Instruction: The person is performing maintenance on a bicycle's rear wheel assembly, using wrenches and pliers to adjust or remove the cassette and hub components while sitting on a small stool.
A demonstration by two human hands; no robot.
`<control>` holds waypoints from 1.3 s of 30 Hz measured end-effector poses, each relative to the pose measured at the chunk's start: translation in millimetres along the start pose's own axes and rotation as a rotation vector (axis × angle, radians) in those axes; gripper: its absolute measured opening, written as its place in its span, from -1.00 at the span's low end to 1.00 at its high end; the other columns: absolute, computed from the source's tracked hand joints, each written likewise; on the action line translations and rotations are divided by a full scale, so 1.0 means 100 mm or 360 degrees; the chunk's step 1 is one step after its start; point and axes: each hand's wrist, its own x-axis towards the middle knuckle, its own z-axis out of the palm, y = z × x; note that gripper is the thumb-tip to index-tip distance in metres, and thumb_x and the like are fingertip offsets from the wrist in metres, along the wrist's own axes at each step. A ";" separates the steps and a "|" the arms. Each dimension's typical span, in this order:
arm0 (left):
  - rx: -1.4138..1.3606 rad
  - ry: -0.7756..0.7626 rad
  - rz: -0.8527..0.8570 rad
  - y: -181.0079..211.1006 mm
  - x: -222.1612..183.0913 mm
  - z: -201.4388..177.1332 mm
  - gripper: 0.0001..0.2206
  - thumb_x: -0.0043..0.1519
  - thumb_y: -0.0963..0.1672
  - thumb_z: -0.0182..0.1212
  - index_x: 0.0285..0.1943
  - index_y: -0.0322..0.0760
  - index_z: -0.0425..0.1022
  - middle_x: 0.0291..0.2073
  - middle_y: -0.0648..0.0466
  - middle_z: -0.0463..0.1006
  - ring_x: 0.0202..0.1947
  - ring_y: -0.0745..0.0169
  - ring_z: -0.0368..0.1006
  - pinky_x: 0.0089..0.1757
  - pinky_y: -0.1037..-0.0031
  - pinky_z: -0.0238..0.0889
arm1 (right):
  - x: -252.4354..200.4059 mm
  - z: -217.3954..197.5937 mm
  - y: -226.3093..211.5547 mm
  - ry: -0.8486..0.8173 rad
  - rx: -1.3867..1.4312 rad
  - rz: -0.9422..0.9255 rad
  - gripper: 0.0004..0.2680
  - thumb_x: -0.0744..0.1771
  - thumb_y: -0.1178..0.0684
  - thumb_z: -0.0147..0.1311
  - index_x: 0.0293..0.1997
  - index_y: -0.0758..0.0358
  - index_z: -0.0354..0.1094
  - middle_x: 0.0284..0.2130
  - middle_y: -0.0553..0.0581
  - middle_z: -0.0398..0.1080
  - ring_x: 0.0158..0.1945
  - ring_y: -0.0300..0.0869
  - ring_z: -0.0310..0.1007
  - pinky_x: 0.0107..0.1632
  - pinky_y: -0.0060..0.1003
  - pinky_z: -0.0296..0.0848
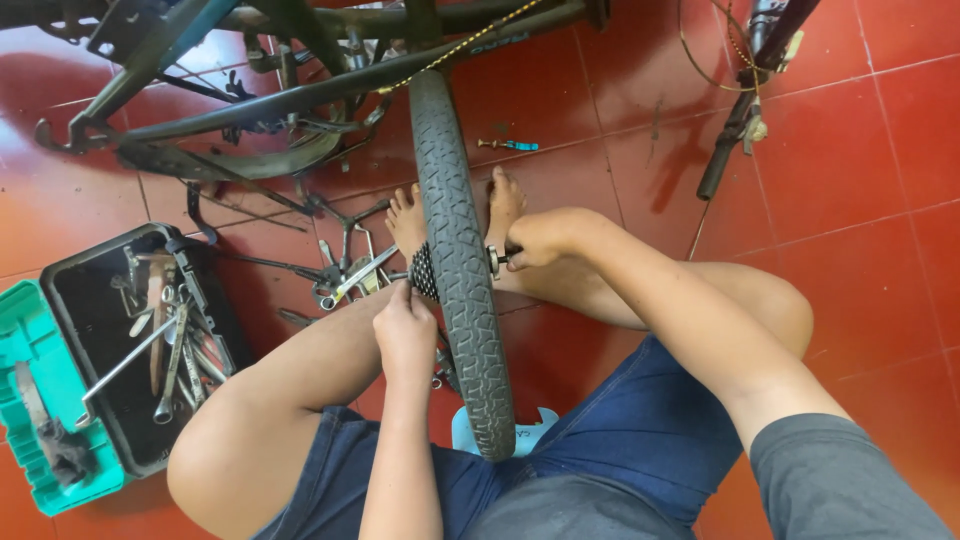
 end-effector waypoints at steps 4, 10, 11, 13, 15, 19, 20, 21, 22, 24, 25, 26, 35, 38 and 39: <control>-0.0008 0.0000 0.0016 0.00 -0.01 0.00 -0.73 0.33 -0.14 -0.02 0.10 -0.23 0.57 -0.26 -0.30 0.64 -0.09 -0.37 0.55 -0.07 -0.06 0.41 | -0.07 0.02 -0.10 0.0046 -0.0028 0.0024 -0.65 0.31 -0.22 0.15 -0.26 0.38 0.52 -0.34 0.37 0.54 -0.20 0.17 0.59 -0.20 0.02 0.51; -0.0006 0.0011 0.0023 -0.08 0.04 0.06 -0.73 0.34 -0.13 -0.03 0.10 -0.18 0.56 -0.26 -0.28 0.64 -0.09 -0.38 0.54 -0.06 -0.07 0.41 | -0.30 0.12 -0.26 0.0393 -0.0115 -0.0025 -0.72 0.35 -0.13 0.09 -0.21 0.36 0.41 -0.29 0.37 0.51 -0.16 0.21 0.56 -0.12 0.05 0.58; -0.0002 0.0013 0.0018 -0.07 0.03 0.05 -0.73 0.33 -0.13 -0.03 0.10 -0.16 0.56 -0.26 -0.29 0.64 -0.09 -0.38 0.54 -0.05 -0.08 0.41 | -0.34 0.11 -0.28 0.0422 -0.0193 -0.0021 -0.74 0.35 -0.12 0.08 -0.22 0.33 0.45 -0.30 0.34 0.52 -0.18 0.18 0.58 -0.12 0.02 0.58; 0.0008 0.0018 0.0010 -0.09 0.04 0.06 -0.73 0.33 -0.12 -0.03 0.09 -0.15 0.57 -0.26 -0.29 0.64 -0.08 -0.38 0.54 -0.05 -0.09 0.41 | -0.41 0.11 -0.31 0.0450 -0.0268 -0.0024 -0.76 0.34 -0.11 0.07 -0.22 0.30 0.48 -0.32 0.31 0.53 -0.20 0.14 0.59 -0.12 0.00 0.59; 0.0016 0.0028 0.0033 -0.13 0.07 0.10 -0.73 0.34 -0.13 -0.03 0.10 -0.19 0.57 -0.27 -0.29 0.64 -0.10 -0.38 0.55 -0.06 -0.07 0.42 | -0.52 0.12 -0.31 0.0454 -0.0267 -0.0011 -0.77 0.36 -0.08 -0.02 -0.13 0.26 0.47 -0.25 0.26 0.52 -0.13 0.15 0.58 -0.06 0.07 0.57; 0.0016 0.0043 0.0045 -0.14 0.08 0.09 -0.73 0.33 -0.12 -0.02 0.10 -0.19 0.57 -0.26 -0.30 0.64 -0.09 -0.38 0.55 -0.05 -0.08 0.41 | -0.86 0.20 -0.50 0.0475 -0.0215 0.0214 -0.40 0.26 -0.07 0.31 0.40 0.27 0.08 0.15 0.27 0.40 0.17 0.14 0.45 0.11 0.15 0.50; 0.0007 0.0047 0.0066 -0.16 0.09 0.10 -0.72 0.34 -0.12 -0.02 0.12 -0.20 0.56 -0.23 -0.30 0.64 -0.08 -0.38 0.55 -0.05 -0.07 0.40 | -0.89 0.29 -0.48 0.0458 -0.0172 0.0344 -0.43 0.28 -0.12 0.25 0.42 0.24 0.08 0.12 0.24 0.42 0.16 0.09 0.46 0.10 0.12 0.50; -0.0004 0.0046 0.0091 -0.18 0.10 0.12 -0.71 0.34 -0.13 -0.03 0.14 -0.22 0.56 -0.21 -0.30 0.64 -0.06 -0.37 0.55 -0.04 -0.06 0.40 | -0.94 0.40 -0.45 0.0441 -0.0126 0.0481 -0.45 0.31 -0.16 0.19 0.43 0.20 0.07 0.09 0.21 0.45 0.15 0.04 0.48 0.09 0.08 0.50; -0.0009 0.0049 0.0094 -0.18 0.08 0.13 -0.71 0.34 -0.13 -0.03 0.14 -0.22 0.56 -0.21 -0.30 0.64 -0.06 -0.37 0.55 -0.04 -0.06 0.40 | -1.06 0.46 -0.49 0.0445 -0.0131 0.0483 -0.45 0.31 -0.16 0.19 0.43 0.20 0.07 0.09 0.21 0.45 0.15 0.04 0.48 0.09 0.08 0.50; -0.0011 0.0070 0.0125 -0.16 0.06 0.12 -0.70 0.35 -0.12 -0.03 0.14 -0.27 0.56 -0.20 -0.31 0.64 -0.05 -0.36 0.55 -0.03 -0.05 0.41 | -1.26 0.57 -0.58 0.0359 -0.0175 0.0677 -0.49 0.32 -0.26 0.11 0.41 0.06 0.14 0.04 0.21 0.50 0.17 0.04 0.49 0.16 0.07 0.48; -0.0016 0.0081 0.0125 -0.23 0.12 0.17 -0.70 0.35 -0.12 -0.03 0.14 -0.27 0.56 -0.20 -0.31 0.64 -0.05 -0.36 0.55 -0.03 -0.05 0.41 | -1.57 0.50 -0.84 0.0365 -0.0184 0.0671 -0.49 0.32 -0.26 0.11 0.41 0.06 0.14 0.04 0.21 0.50 0.17 0.04 0.49 0.16 0.07 0.48; -0.0015 0.0090 0.0173 -0.30 0.18 0.21 -0.71 0.34 -0.12 -0.01 0.12 -0.29 0.57 -0.21 -0.31 0.64 -0.06 -0.38 0.55 -0.03 -0.06 0.41 | -1.87 0.43 -1.10 0.0425 -0.0130 0.0724 -0.60 0.34 -0.24 0.05 0.26 0.09 0.27 -0.04 0.20 0.53 0.11 0.04 0.53 0.10 0.05 0.51; 0.0021 -0.0149 0.0218 -0.27 0.36 0.12 -0.72 0.18 -0.14 -0.12 -0.22 -0.33 0.56 -0.19 -0.19 0.63 -0.13 -0.30 0.47 -0.10 0.04 0.27 | -2.03 1.74 -2.47 0.0301 -0.0069 -0.0257 -0.91 0.34 0.18 -0.15 -0.13 0.25 0.24 -0.31 0.18 0.42 -0.31 0.14 0.49 -0.36 0.14 0.46; -0.0011 -0.0169 0.0190 -0.27 0.41 0.17 -0.71 0.17 -0.14 -0.11 -0.19 -0.29 0.60 -0.19 -0.19 0.64 -0.13 -0.31 0.48 -0.10 0.04 0.28 | -1.04 2.43 -2.52 0.0432 -0.0278 -0.0109 -0.69 0.28 0.29 -0.16 0.15 0.50 0.13 -0.22 0.30 0.37 -0.23 0.13 0.45 -0.38 0.04 0.53; -0.0019 -0.0155 0.0197 -0.31 0.44 0.17 -0.70 0.15 -0.13 -0.10 -0.19 -0.26 0.62 -0.19 -0.21 0.64 -0.13 -0.34 0.48 -0.10 0.02 0.28 | -0.69 2.66 -2.52 0.0629 -0.0411 0.0047 -0.57 0.27 0.26 -0.14 0.33 0.59 0.05 -0.19 0.31 0.37 -0.16 0.08 0.44 -0.37 -0.07 0.56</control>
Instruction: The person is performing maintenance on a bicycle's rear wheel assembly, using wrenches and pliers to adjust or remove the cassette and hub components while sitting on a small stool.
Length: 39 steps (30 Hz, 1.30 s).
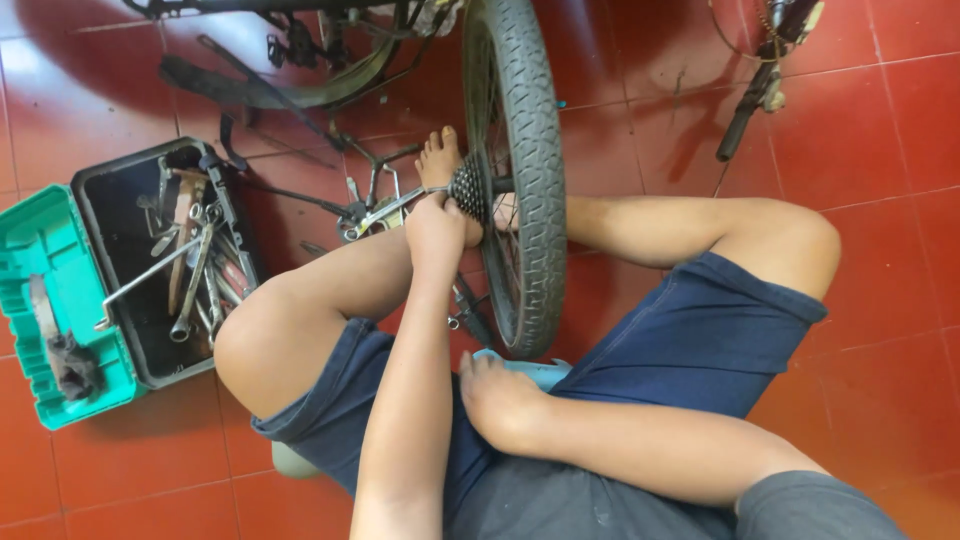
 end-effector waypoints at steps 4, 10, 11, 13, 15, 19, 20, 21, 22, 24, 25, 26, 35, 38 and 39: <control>-0.0043 0.0071 -0.0116 -0.26 0.17 0.18 -0.75 0.25 -0.04 0.07 -0.05 -0.01 0.68 -0.23 -0.07 0.68 -0.04 -0.19 0.57 0.00 0.06 0.42 | 0.78 0.41 -0.15 -0.0024 -0.0231 0.0273 -0.72 0.33 0.08 -0.08 0.11 0.37 0.38 -0.13 0.16 0.40 -0.10 -0.07 0.47 -0.31 -0.31 0.55; -0.0230 -0.0153 -0.0246 0.01 -0.06 -0.18 -0.72 0.24 -0.03 0.14 0.07 -0.01 0.65 -0.13 -0.11 0.67 0.03 -0.19 0.55 0.03 0.08 0.42 | 1.19 0.40 -0.04 -0.0315 -0.0096 0.0340 -0.68 0.39 0.20 -0.24 0.28 0.51 0.19 0.23 0.52 0.21 0.32 0.36 0.19 0.15 0.09 0.31; -0.0356 -0.0175 -0.0274 0.06 -0.10 -0.22 -0.70 0.25 -0.05 0.11 0.10 -0.08 0.62 -0.23 -0.13 0.68 -0.15 -0.14 0.59 -0.21 0.18 0.51 | 1.17 0.44 -0.02 -0.0113 -0.0213 0.0431 -0.73 0.36 0.18 -0.24 0.14 0.45 0.27 0.00 0.38 0.35 0.05 0.16 0.36 -0.10 -0.07 0.40; -0.0477 -0.0181 -0.0332 0.04 -0.24 -0.34 -0.69 0.27 -0.07 0.07 0.14 -0.15 0.59 -0.32 -0.15 0.68 -0.33 -0.08 0.64 -0.44 0.28 0.60 | 1.07 0.36 -0.05 0.0077 -0.0320 0.0487 -0.76 0.34 0.15 -0.25 0.00 0.38 0.36 -0.23 0.24 0.49 -0.22 -0.03 0.53 -0.35 -0.23 0.49; -0.0204 -0.0175 -0.0173 0.04 -0.34 -0.45 -0.70 0.30 -0.07 0.05 0.09 -0.19 0.62 -0.11 -0.19 0.65 0.07 -0.21 0.52 0.02 0.05 0.43 | 0.97 0.04 -0.02 0.0078 -0.0311 0.0359 -0.79 0.24 0.22 0.05 -0.07 0.34 0.47 -0.30 0.25 0.45 -0.29 0.02 0.51 -0.37 -0.15 0.50; -0.0181 -0.0150 -0.0190 -0.06 -0.51 -0.81 -0.67 0.27 -0.05 0.03 0.09 -0.18 0.62 -0.06 -0.16 0.64 0.09 -0.19 0.51 0.09 0.05 0.36 | 1.12 0.07 0.12 0.0089 -0.0098 0.0320 -0.59 0.20 0.23 0.16 0.19 0.26 0.37 -0.29 0.33 0.40 -0.30 0.14 0.52 -0.38 0.02 0.52; -0.0424 -0.0035 -0.0324 -0.14 -0.49 -0.83 -0.66 0.29 -0.07 0.01 0.14 -0.28 0.56 -0.25 -0.16 0.64 -0.22 -0.05 0.53 -0.23 0.16 0.44 | 1.13 0.03 0.12 0.0073 -0.0076 0.0326 -0.57 0.20 0.26 0.18 0.22 0.26 0.35 -0.29 0.34 0.42 -0.29 0.15 0.54 -0.37 0.02 0.53; -0.0668 0.0081 -0.0457 -0.21 -0.47 -0.85 -0.64 0.31 -0.09 0.00 0.19 -0.38 0.50 -0.45 -0.16 0.63 -0.54 0.09 0.56 -0.56 0.27 0.51 | 1.14 -0.01 0.11 0.0057 -0.0053 0.0331 -0.54 0.19 0.29 0.19 0.24 0.25 0.33 -0.30 0.36 0.43 -0.28 0.16 0.55 -0.36 0.03 0.53; -0.0674 0.0094 -0.0458 -0.20 -0.49 -0.92 -0.64 0.31 -0.09 0.00 0.19 -0.38 0.50 -0.45 -0.16 0.63 -0.54 0.09 0.56 -0.56 0.27 0.51 | 1.14 -0.07 0.10 0.0061 -0.0061 0.0320 -0.54 0.19 0.29 0.19 0.24 0.25 0.33 -0.30 0.36 0.43 -0.28 0.16 0.55 -0.36 0.03 0.53; -0.1069 0.0412 -0.0511 -0.17 -0.53 -1.05 -0.65 0.30 -0.14 0.02 0.19 -0.52 0.44 -0.54 -0.17 0.59 -0.75 0.24 0.40 -0.74 0.40 0.33 | 1.15 -0.16 0.05 -0.0057 -0.0016 0.0281 -0.44 0.10 0.37 0.28 0.25 0.34 0.32 -0.30 0.46 0.42 -0.29 0.24 0.53 -0.35 0.09 0.53; -0.1071 0.0422 -0.0510 -0.21 -0.49 -1.07 -0.65 0.30 -0.14 0.02 0.19 -0.52 0.44 -0.54 -0.17 0.59 -0.75 0.24 0.40 -0.74 0.40 0.33 | 1.20 -0.16 0.01 -0.0053 -0.0019 0.0273 -0.44 0.10 0.37 0.28 0.25 0.34 0.32 -0.30 0.46 0.42 -0.29 0.24 0.53 -0.35 0.09 0.53; -0.1272 0.0478 -0.0551 -0.23 -0.45 -1.07 -0.63 0.31 -0.13 0.00 0.22 -0.52 0.41 -0.54 -0.14 0.57 -0.74 0.27 0.38 -0.72 0.45 0.35 | 1.24 -0.16 -0.02 -0.0085 -0.0016 0.0288 -0.45 0.07 0.40 0.31 0.20 0.43 0.33 -0.27 0.49 0.42 -0.23 0.28 0.53 -0.29 0.19 0.51; -0.1335 0.0786 -0.0690 -1.04 0.04 -0.70 -0.67 0.25 -0.09 0.10 0.12 -0.37 0.51 -0.55 -0.13 0.61 -0.80 0.21 0.40 -0.76 0.39 0.41 | 2.15 -0.24 -0.19 -0.0366 0.0258 0.0552 -0.76 0.29 0.27 -0.08 0.00 0.33 0.48 -0.18 0.32 0.53 -0.05 0.23 0.55 -0.18 0.29 0.43; -0.1211 0.0750 -0.0795 -1.48 0.06 -0.39 -0.70 0.23 -0.10 0.12 0.06 -0.35 0.57 -0.49 -0.17 0.62 -0.77 0.14 0.44 -0.73 0.32 0.42 | 2.44 -0.11 -0.01 -0.0385 0.0301 0.0512 -0.74 0.33 0.21 -0.12 0.11 0.33 0.40 -0.08 0.34 0.51 0.05 0.22 0.52 -0.07 0.26 0.44; -0.1122 0.0737 -0.0851 -1.65 0.07 -0.26 -0.69 0.20 -0.10 0.15 0.05 -0.38 0.59 -0.46 -0.21 0.63 -0.73 0.11 0.49 -0.70 0.25 0.44 | 2.54 -0.06 0.05 -0.0393 0.0332 0.0462 -0.74 0.36 0.15 -0.12 0.16 0.29 0.38 0.00 0.32 0.50 0.13 0.18 0.50 0.02 0.24 0.45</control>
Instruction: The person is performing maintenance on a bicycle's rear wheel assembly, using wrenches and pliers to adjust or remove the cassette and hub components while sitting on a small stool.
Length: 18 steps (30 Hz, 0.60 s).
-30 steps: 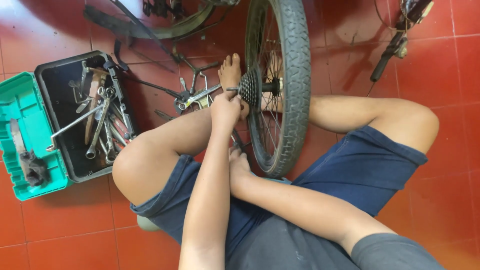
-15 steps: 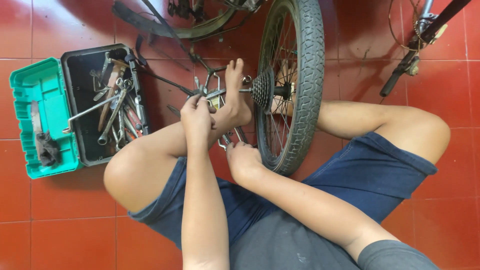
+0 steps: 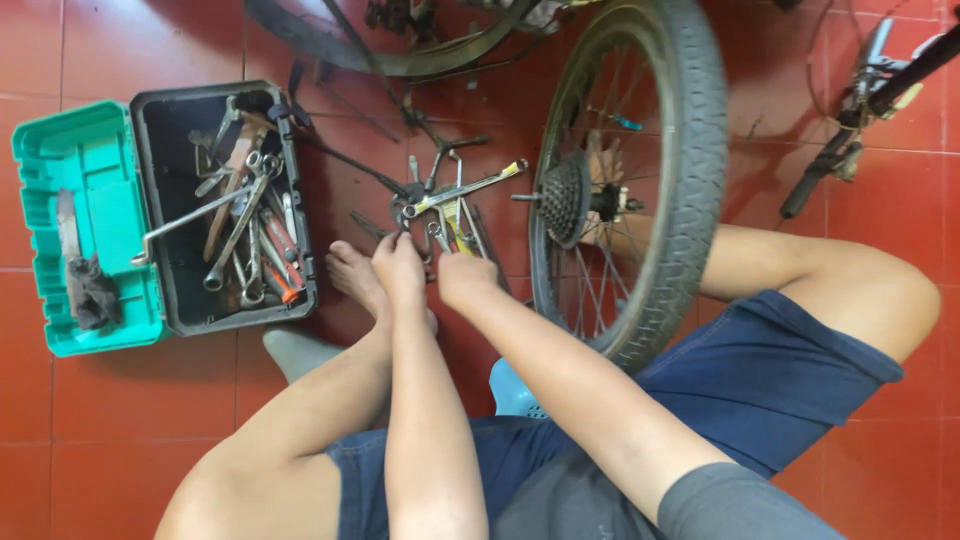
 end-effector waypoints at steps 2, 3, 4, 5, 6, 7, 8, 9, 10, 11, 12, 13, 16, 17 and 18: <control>-0.0055 0.0061 -0.0103 -0.19 0.11 0.05 -0.67 0.22 -0.11 0.12 0.09 -0.38 0.56 -0.52 -0.18 0.61 -0.76 0.09 0.46 -0.73 0.29 0.43 | 0.11 0.11 0.08 -0.0044 0.0062 0.0072 -0.71 0.36 0.12 -0.14 0.21 0.27 0.33 0.00 0.32 0.49 0.13 0.20 0.50 0.02 0.28 0.44; -0.0118 0.0097 -0.0182 -0.25 0.20 0.13 -0.65 0.23 -0.11 0.09 0.14 -0.39 0.53 -0.59 -0.16 0.59 -0.80 0.07 0.43 -0.76 0.32 0.42 | 0.20 0.11 0.13 -0.0057 0.0129 0.0162 -0.69 0.36 0.09 -0.15 0.26 0.24 0.27 0.00 0.31 0.48 0.12 0.22 0.49 0.02 0.32 0.43; -0.0130 0.0100 -0.0187 -0.25 0.25 0.16 -0.65 0.23 -0.11 0.09 0.14 -0.39 0.53 -0.59 -0.16 0.59 -0.80 0.07 0.43 -0.76 0.32 0.42 | 0.35 0.18 0.16 -0.0056 0.0116 0.0160 -0.69 0.36 0.09 -0.15 0.26 0.24 0.27 0.00 0.31 0.48 0.12 0.22 0.49 0.02 0.32 0.43; -0.0097 0.0059 -0.0203 -0.29 0.27 0.20 -0.67 0.23 -0.10 0.11 0.11 -0.36 0.55 -0.59 -0.13 0.60 -0.79 0.08 0.43 -0.75 0.31 0.42 | 0.47 0.28 0.22 -0.0044 0.0225 0.0203 -0.70 0.38 0.01 -0.14 0.25 0.21 0.28 0.01 0.34 0.48 0.13 0.24 0.48 0.02 0.34 0.43; -0.0065 0.0017 -0.0219 -0.33 0.28 0.25 -0.68 0.23 -0.09 0.13 0.09 -0.33 0.57 -0.59 -0.10 0.60 -0.78 0.09 0.43 -0.74 0.30 0.42 | 0.59 0.38 0.29 -0.0031 0.0333 0.0247 -0.70 0.40 -0.08 -0.13 0.23 0.18 0.29 0.01 0.37 0.47 0.14 0.26 0.47 0.02 0.35 0.43; -0.0064 0.0016 -0.0234 -0.48 0.36 0.31 -0.68 0.23 -0.09 0.13 0.09 -0.33 0.57 -0.59 -0.10 0.60 -0.78 0.09 0.43 -0.74 0.30 0.42 | 0.51 0.25 0.26 -0.0042 0.0326 0.0255 -0.70 0.40 -0.08 -0.13 0.23 0.18 0.29 0.01 0.37 0.47 0.14 0.26 0.47 0.02 0.35 0.43; 0.0104 -0.0011 -0.0208 -0.63 0.44 0.36 -0.69 0.21 -0.06 0.16 0.07 -0.20 0.61 -0.50 -0.07 0.64 -0.56 0.03 0.53 -0.52 0.24 0.47 | 0.44 0.13 0.23 -0.0014 0.0416 0.0275 -0.72 0.39 -0.01 -0.10 0.24 0.18 0.29 0.03 0.38 0.46 0.16 0.27 0.45 0.06 0.33 0.43; 0.0270 -0.0020 -0.0183 -0.78 0.53 0.37 -0.70 0.19 -0.02 0.20 0.04 -0.08 0.66 -0.40 -0.04 0.68 -0.33 -0.04 0.62 -0.30 0.18 0.52 | 0.37 0.01 0.16 0.0006 0.0500 0.0280 -0.73 0.39 0.06 -0.08 0.24 0.17 0.29 0.05 0.40 0.45 0.18 0.29 0.43 0.10 0.30 0.42; 0.0268 -0.0006 -0.0201 -0.78 0.47 0.34 -0.70 0.19 -0.02 0.20 0.04 -0.08 0.66 -0.40 -0.04 0.68 -0.33 -0.04 0.62 -0.30 0.18 0.52 | 0.38 0.02 0.14 -0.0012 0.0488 0.0272 -0.73 0.39 0.06 -0.08 0.24 0.17 0.29 0.05 0.40 0.45 0.18 0.29 0.43 0.10 0.30 0.42; 0.0293 -0.0045 -0.0266 -0.75 0.42 0.34 -0.68 0.20 -0.01 0.16 0.08 -0.06 0.64 -0.44 0.05 0.68 -0.28 0.06 0.62 -0.22 0.22 0.49 | 0.40 0.01 0.15 0.0025 0.0593 0.0243 -0.70 0.39 0.08 -0.08 0.31 0.16 0.24 0.10 0.36 0.42 0.25 0.23 0.38 0.16 0.23 0.40; 0.0318 -0.0085 -0.0330 -0.71 0.36 0.35 -0.66 0.22 0.01 0.12 0.12 -0.05 0.62 -0.48 0.13 0.68 -0.23 0.16 0.62 -0.13 0.26 0.46 | 0.42 -0.01 0.16 0.0061 0.0698 0.0214 -0.65 0.39 0.11 -0.09 0.38 0.14 0.19 0.15 0.32 0.39 0.31 0.18 0.32 0.22 0.16 0.39; 0.0316 -0.0085 -0.0337 -0.84 0.42 0.39 -0.66 0.22 0.01 0.12 0.12 -0.05 0.62 -0.48 0.13 0.68 -0.23 0.16 0.62 -0.13 0.26 0.46 | 0.39 -0.08 0.13 0.0056 0.0694 0.0216 -0.65 0.39 0.11 -0.09 0.38 0.14 0.19 0.15 0.32 0.39 0.31 0.18 0.32 0.22 0.16 0.39; 0.0145 -0.0072 -0.0393 -1.01 0.43 0.46 -0.68 0.23 -0.02 0.08 0.09 -0.06 0.62 -0.51 0.17 0.67 -0.54 0.30 0.57 -0.37 0.43 0.48 | 0.34 -0.16 0.09 0.0131 0.0725 0.0238 -0.65 0.39 0.12 -0.10 0.38 0.15 0.20 0.10 0.34 0.39 0.29 0.18 0.33 0.25 0.12 0.39; 0.0091 -0.0059 -0.0411 -0.92 0.36 0.44 -0.68 0.24 -0.04 0.06 0.10 -0.09 0.61 -0.47 0.14 0.68 -0.56 0.30 0.56 -0.42 0.44 0.49 | 0.39 -0.12 0.10 0.0167 0.0729 0.0253 -0.65 0.38 0.09 -0.07 0.38 0.16 0.19 0.12 0.36 0.37 0.30 0.18 0.32 0.26 0.13 0.38; 0.0037 -0.0045 -0.0429 -0.84 0.29 0.42 -0.68 0.25 -0.05 0.04 0.10 -0.12 0.61 -0.43 0.11 0.69 -0.59 0.29 0.55 -0.47 0.45 0.49 | 0.43 -0.07 0.10 0.0203 0.0733 0.0268 -0.64 0.38 0.07 -0.05 0.38 0.17 0.18 0.13 0.37 0.35 0.30 0.18 0.31 0.27 0.14 0.37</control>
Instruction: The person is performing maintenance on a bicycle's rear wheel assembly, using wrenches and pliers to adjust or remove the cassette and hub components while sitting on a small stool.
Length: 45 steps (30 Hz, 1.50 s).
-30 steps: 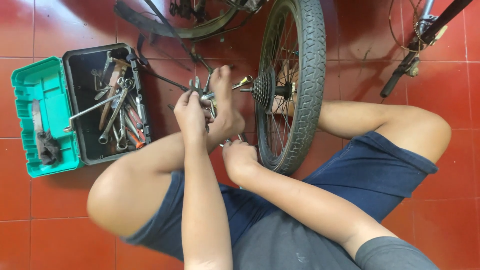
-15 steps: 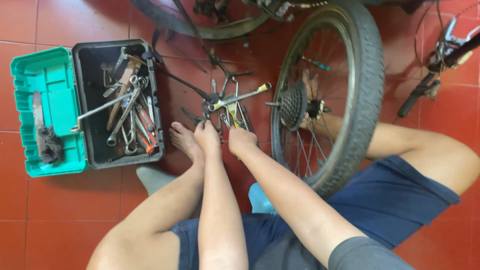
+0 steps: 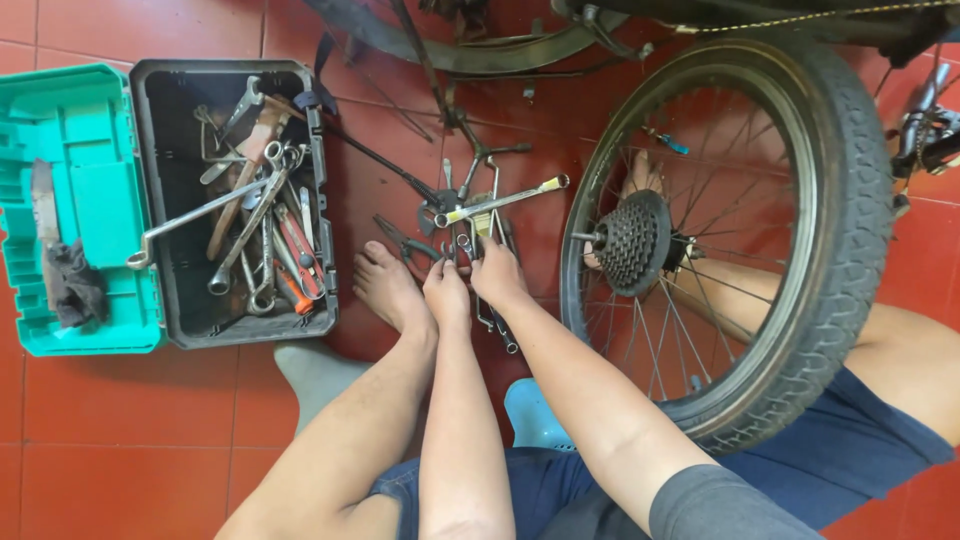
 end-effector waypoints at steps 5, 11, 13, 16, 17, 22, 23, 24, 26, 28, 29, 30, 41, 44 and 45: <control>-0.0083 -0.0022 -0.0061 -0.30 0.13 0.02 -0.66 0.20 -0.11 0.10 0.14 -0.25 0.56 -0.35 0.02 0.67 -0.53 0.20 0.59 -0.49 0.38 0.52 | 0.05 -0.01 0.06 -0.0035 -0.0112 0.0079 -0.59 0.36 0.02 -0.05 0.42 0.04 0.13 0.20 0.28 0.26 0.31 0.14 0.30 0.24 0.16 0.39; 0.0729 0.0403 0.0353 0.05 0.01 -0.18 -0.66 0.35 -0.09 -0.09 0.18 -0.31 0.50 -0.08 -0.10 0.62 -0.19 0.06 0.52 -0.03 0.31 0.30 | 0.12 0.08 0.15 0.0006 -0.0018 0.0082 -0.55 0.36 0.03 -0.04 0.47 0.01 0.04 0.26 0.25 0.16 0.34 0.15 0.26 0.25 0.17 0.39; 0.0193 0.0053 0.0121 -0.05 0.07 -0.19 -0.71 0.20 -0.16 0.13 0.09 -0.11 0.59 -0.28 0.13 0.69 -0.57 0.31 0.59 -0.30 0.45 0.46 | 0.09 0.10 0.15 0.0042 0.0011 0.0039 -0.57 0.36 0.07 -0.05 0.45 0.06 0.05 0.25 0.27 0.16 0.33 0.18 0.26 0.26 0.17 0.39; 0.1471 0.0956 0.0823 0.41 -0.01 -0.44 -0.65 0.44 -0.10 -0.14 0.19 -0.42 0.50 0.00 -0.24 0.63 0.06 -0.16 0.55 0.14 0.14 0.26 | 0.06 0.15 0.16 0.0094 -0.0028 0.0006 -0.61 0.37 0.13 -0.07 0.41 0.17 0.04 0.24 0.30 0.15 0.31 0.20 0.27 0.25 0.16 0.41; 0.0843 0.0464 0.0460 0.04 0.02 -0.22 -0.72 0.32 -0.13 -0.02 0.11 -0.24 0.54 -0.11 -0.04 0.66 -0.26 0.08 0.57 -0.05 0.30 0.35 | 0.09 0.18 0.19 0.0114 -0.0043 0.0015 -0.61 0.37 0.15 -0.06 0.39 0.17 0.05 0.22 0.29 0.18 0.31 0.17 0.29 0.23 0.11 0.43; -0.0149 -0.0069 -0.0095 0.05 0.02 -0.17 -0.75 0.11 -0.18 0.23 -0.02 -0.19 0.60 -0.43 -0.01 0.60 -0.66 0.21 0.55 -0.63 0.43 0.45 | 0.11 0.09 0.22 0.0124 0.0012 0.0057 -0.65 0.35 0.16 0.02 0.30 0.18 0.11 0.12 0.33 0.29 0.25 0.19 0.35 0.21 0.10 0.45; 0.0587 0.0376 0.0315 0.47 -0.05 -0.42 -0.71 0.30 -0.09 0.01 0.07 -0.30 0.55 -0.21 -0.16 0.60 -0.29 -0.02 0.53 -0.25 0.23 0.34 | 0.17 0.14 0.29 0.0160 0.0050 0.0068 -0.67 0.33 0.14 0.07 0.24 0.17 0.14 0.04 0.30 0.35 0.21 0.16 0.40 0.18 0.08 0.47; 0.1326 0.0822 0.0722 0.90 -0.11 -0.67 -0.56 0.48 -0.01 -0.22 0.17 -0.41 0.51 0.01 -0.31 0.59 0.09 -0.26 0.51 0.13 0.02 0.24 | 0.24 0.18 0.35 0.0197 0.0089 0.0078 -0.69 0.32 0.12 0.11 0.18 0.17 0.18 -0.05 0.26 0.41 0.16 0.13 0.44 0.15 0.05 0.48; 0.0643 0.0382 0.0335 -0.11 0.14 -0.10 -0.69 0.32 -0.06 0.02 0.11 -0.29 0.54 -0.20 -0.15 0.60 -0.27 -0.02 0.54 -0.22 0.21 0.37 | 0.25 0.23 0.38 0.0214 0.0086 0.0037 -0.68 0.31 0.12 0.10 0.19 0.21 0.19 -0.02 0.31 0.39 0.17 0.18 0.43 0.17 0.08 0.47; -0.0046 -0.0048 -0.0041 -0.11 0.17 -0.07 -0.72 0.15 -0.11 0.27 0.05 -0.17 0.58 -0.41 0.02 0.62 -0.62 0.22 0.58 -0.58 0.38 0.50 | 0.28 0.27 0.41 0.0233 0.0088 -0.0008 -0.68 0.31 0.13 0.09 0.19 0.25 0.21 0.01 0.37 0.36 0.18 0.23 0.41 0.19 0.11 0.46; 0.0649 0.0398 0.0325 0.36 0.09 -0.35 -0.67 0.32 -0.05 0.00 0.13 -0.30 0.54 -0.19 -0.12 0.61 -0.24 0.02 0.54 -0.20 0.25 0.35 | 0.30 0.31 0.43 0.0251 0.0115 0.0010 -0.68 0.29 0.06 0.09 0.15 0.29 0.28 0.01 0.41 0.35 0.19 0.26 0.39 0.20 0.11 0.43; 0.1348 0.0849 0.0682 0.83 -0.03 -0.65 -0.53 0.50 0.00 -0.28 0.20 -0.42 0.50 0.03 -0.26 0.60 0.13 -0.18 0.49 0.18 0.11 0.20 | 0.31 0.34 0.44 0.0268 0.0141 0.0028 -0.68 0.28 0.00 0.08 0.11 0.32 0.34 0.01 0.45 0.33 0.19 0.30 0.37 0.21 0.11 0.41; 0.0665 0.0598 0.0452 0.35 0.10 -0.36 -0.67 0.27 -0.01 0.06 0.07 -0.22 0.57 -0.22 -0.06 0.66 -0.26 0.07 0.62 -0.18 0.32 0.45 | 0.13 0.04 0.19 0.0210 -0.0333 0.0185 -0.71 0.35 -0.09 -0.01 0.16 0.15 0.20 0.10 0.23 0.33 0.21 0.15 0.40 0.14 0.18 0.44; 0.0709 0.0586 0.0467 -0.10 0.19 -0.05 -0.71 0.26 0.01 0.03 -0.03 -0.12 0.59 -0.35 0.03 0.63 -0.27 0.11 0.61 -0.15 0.31 0.41 | 0.07 0.01 0.15 0.0244 -0.0252 0.0121 -0.70 0.35 0.08 0.04 0.18 0.24 0.07 0.11 0.29 0.26 0.19 0.21 0.39 0.14 0.16 0.46; 0.0078 0.0060 0.0032 -0.51 0.25 0.22 -0.76 0.07 0.02 0.21 -0.11 0.12 0.60 -0.57 0.24 0.60 -0.49 0.33 0.61 -0.36 0.49 0.50 | 0.08 0.04 0.18 0.0234 -0.0197 0.0104 -0.68 0.35 0.13 0.06 0.19 0.26 0.03 0.11 0.31 0.23 0.18 0.23 0.40 0.15 0.15 0.47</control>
